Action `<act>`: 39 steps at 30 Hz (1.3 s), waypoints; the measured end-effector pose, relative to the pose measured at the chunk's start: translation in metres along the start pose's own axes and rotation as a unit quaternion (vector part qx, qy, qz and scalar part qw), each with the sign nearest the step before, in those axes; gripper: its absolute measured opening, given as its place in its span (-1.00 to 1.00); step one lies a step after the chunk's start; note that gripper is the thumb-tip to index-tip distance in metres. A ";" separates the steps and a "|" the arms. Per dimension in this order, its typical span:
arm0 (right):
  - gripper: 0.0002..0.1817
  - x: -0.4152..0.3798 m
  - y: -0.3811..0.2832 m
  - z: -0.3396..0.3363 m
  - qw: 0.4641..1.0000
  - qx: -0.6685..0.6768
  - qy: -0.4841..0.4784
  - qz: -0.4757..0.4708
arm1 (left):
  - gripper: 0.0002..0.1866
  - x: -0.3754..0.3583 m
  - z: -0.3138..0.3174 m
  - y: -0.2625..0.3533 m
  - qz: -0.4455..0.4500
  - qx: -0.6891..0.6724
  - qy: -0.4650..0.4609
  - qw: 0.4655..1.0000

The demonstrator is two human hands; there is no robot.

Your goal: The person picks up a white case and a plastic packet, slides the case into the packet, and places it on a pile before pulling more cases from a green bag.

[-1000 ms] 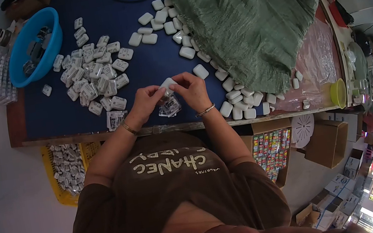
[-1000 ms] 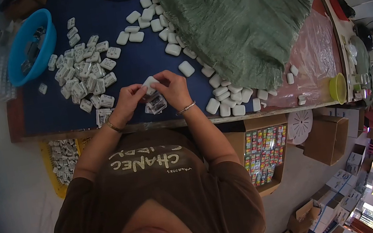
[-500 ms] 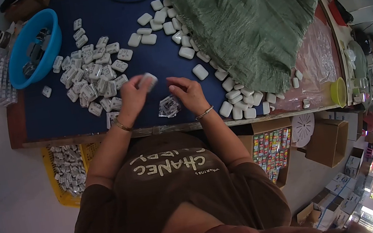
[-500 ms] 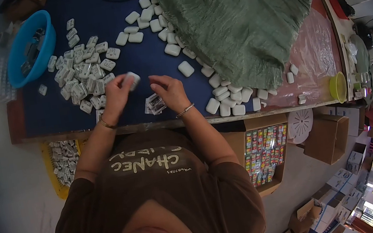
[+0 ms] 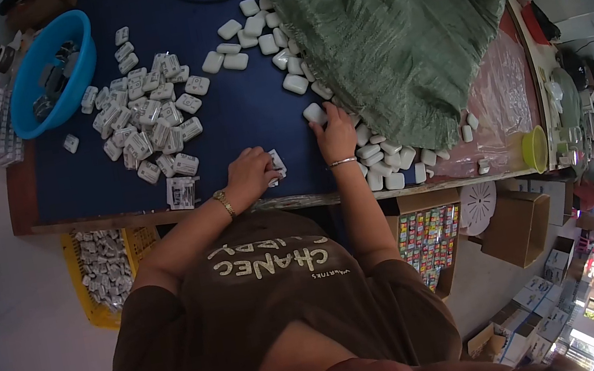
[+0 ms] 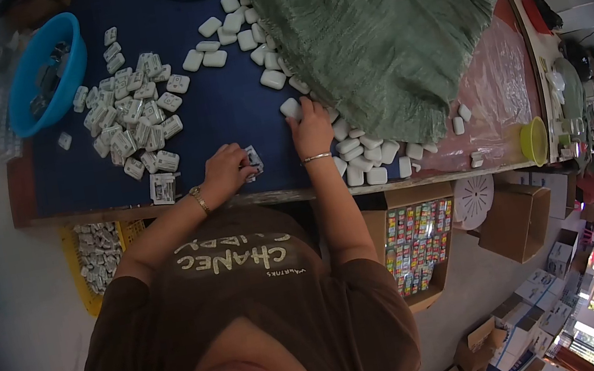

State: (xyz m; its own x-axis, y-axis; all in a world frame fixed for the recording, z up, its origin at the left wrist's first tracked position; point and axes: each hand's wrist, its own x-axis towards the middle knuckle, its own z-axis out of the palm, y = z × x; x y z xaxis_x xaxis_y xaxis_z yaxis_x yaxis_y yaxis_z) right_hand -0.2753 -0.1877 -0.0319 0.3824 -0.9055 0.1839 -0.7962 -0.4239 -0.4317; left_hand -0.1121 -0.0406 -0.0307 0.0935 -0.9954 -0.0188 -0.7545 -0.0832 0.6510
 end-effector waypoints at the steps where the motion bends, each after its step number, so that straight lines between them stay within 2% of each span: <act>1: -0.46 0.000 0.001 0.003 1.000 0.002 0.000 -0.003 | -0.73 -0.001 0.001 -0.002 -0.002 0.001 0.002 1.000; 4: -0.46 -0.003 0.000 0.009 0.999 -0.009 0.021 -0.044 | -0.77 -0.003 0.008 -0.010 0.018 0.009 0.032 0.999; 6: -0.53 -0.007 -0.003 0.008 0.995 0.091 0.002 -0.035 | -0.83 -0.003 0.008 -0.019 0.013 -0.032 0.044 0.998; 7: -0.53 -0.010 -0.004 0.008 0.995 0.091 0.001 -0.034 | -0.83 -0.002 0.003 -0.020 0.012 -0.032 0.043 0.999; 8: -0.59 -0.013 -0.005 0.007 0.963 0.258 -0.078 0.007 | -0.82 0.000 -0.005 -0.021 -0.048 -0.098 0.026 0.994; 9: -0.64 -0.016 -0.006 0.007 0.895 0.416 -0.153 0.047 | -0.80 0.002 -0.011 -0.022 -0.107 -0.164 0.008 0.981; 10: -0.64 -0.019 -0.012 0.001 0.895 0.416 -0.153 0.047 | -0.80 0.003 -0.010 -0.028 -0.107 -0.164 0.008 0.981; 11: -0.69 -0.020 -0.023 -0.011 0.853 0.476 -0.211 0.039 | -0.78 0.005 -0.008 -0.034 -0.180 -0.369 0.002 0.912; 12: -0.74 -0.022 -0.035 -0.022 0.804 0.531 -0.267 0.030 | -0.75 0.006 -0.006 -0.039 -0.242 -0.555 -0.005 0.796; 13: -0.79 -0.025 -0.047 -0.028 0.783 0.555 -0.273 0.068 | -0.75 0.007 -0.010 -0.039 -0.241 -0.555 -0.006 0.796; 14: -0.79 -0.026 -0.056 -0.032 0.783 0.556 -0.272 0.068 | -0.74 0.007 -0.016 -0.036 -0.235 -0.613 -0.012 0.754; 15: -0.79 -0.027 -0.063 -0.035 0.843 0.474 -0.245 0.063 | -0.73 0.007 -0.023 -0.032 -0.227 -0.668 -0.019 0.708; 16: -0.79 -0.028 -0.068 -0.035 0.895 0.387 -0.216 0.058 | -0.73 0.008 -0.030 -0.025 -0.227 -0.668 -0.019 0.708; 17: -0.79 -0.030 -0.069 -0.030 0.894 0.388 -0.215 0.057 | -0.73 0.010 -0.036 -0.015 -0.235 -0.684 -0.017 0.690; 18: -0.79 -0.032 -0.069 -0.023 0.918 0.356 -0.175 0.025 | -0.74 0.010 -0.039 -0.010 -0.243 -0.700 -0.013 0.671; 19: -0.79 -0.032 -0.073 -0.024 0.937 0.322 -0.135 -0.007 | -0.74 0.009 -0.035 -0.013 -0.243 -0.700 -0.012 0.671; 20: -0.79 -0.031 -0.074 -0.026 0.937 0.323 -0.135 -0.008 | -0.75 0.008 -0.027 -0.017 -0.230 -0.669 0.006 0.707; 21: -0.79 -0.030 -0.076 -0.030 0.924 0.348 -0.158 0.010 | -0.76 0.007 -0.022 -0.020 -0.217 -0.636 0.024 0.740; 23: -0.78 -0.028 -0.074 -0.033 0.910 0.373 -0.180 0.029 | -0.77 0.007 -0.026 -0.021 -0.217 -0.623 0.041 0.751; 26: -0.77 -0.017 -0.069 -0.035 0.901 0.413 -0.132 0.018 | -0.79 0.008 -0.033 -0.024 -0.215 -0.585 0.058 0.780; 28: -0.75 -0.009 -0.072 -0.044 0.910 0.409 -0.063 0.013 | -0.81 0.008 -0.035 -0.024 -0.214 -0.560 0.058 0.798; 32: -0.73 0.001 -0.070 -0.042 0.912 0.406 -0.060 -0.001 | -0.83 0.010 -0.037 -0.021 -0.210 -0.543 0.064 0.811; 37: -0.73 0.001 -0.064 -0.037 0.930 0.347 -0.114 -0.053 | -0.83 0.011 -0.033 -0.025 -0.197 -0.522 0.067 0.827; 39: -0.74 0.000 -0.061 -0.034 0.917 0.370 -0.135 -0.065 | -0.82 0.009 -0.033 -0.023 -0.169 -0.453 0.068 0.873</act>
State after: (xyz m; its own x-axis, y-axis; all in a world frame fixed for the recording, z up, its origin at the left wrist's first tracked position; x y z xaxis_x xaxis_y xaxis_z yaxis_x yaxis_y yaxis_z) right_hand -0.2428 -0.1620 0.0245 0.6328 -0.7685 0.0946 -0.2382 -0.3095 -0.9206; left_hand -0.0722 -0.0466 -0.0209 0.3348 -0.9011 -0.2756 0.1482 -0.2385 0.9598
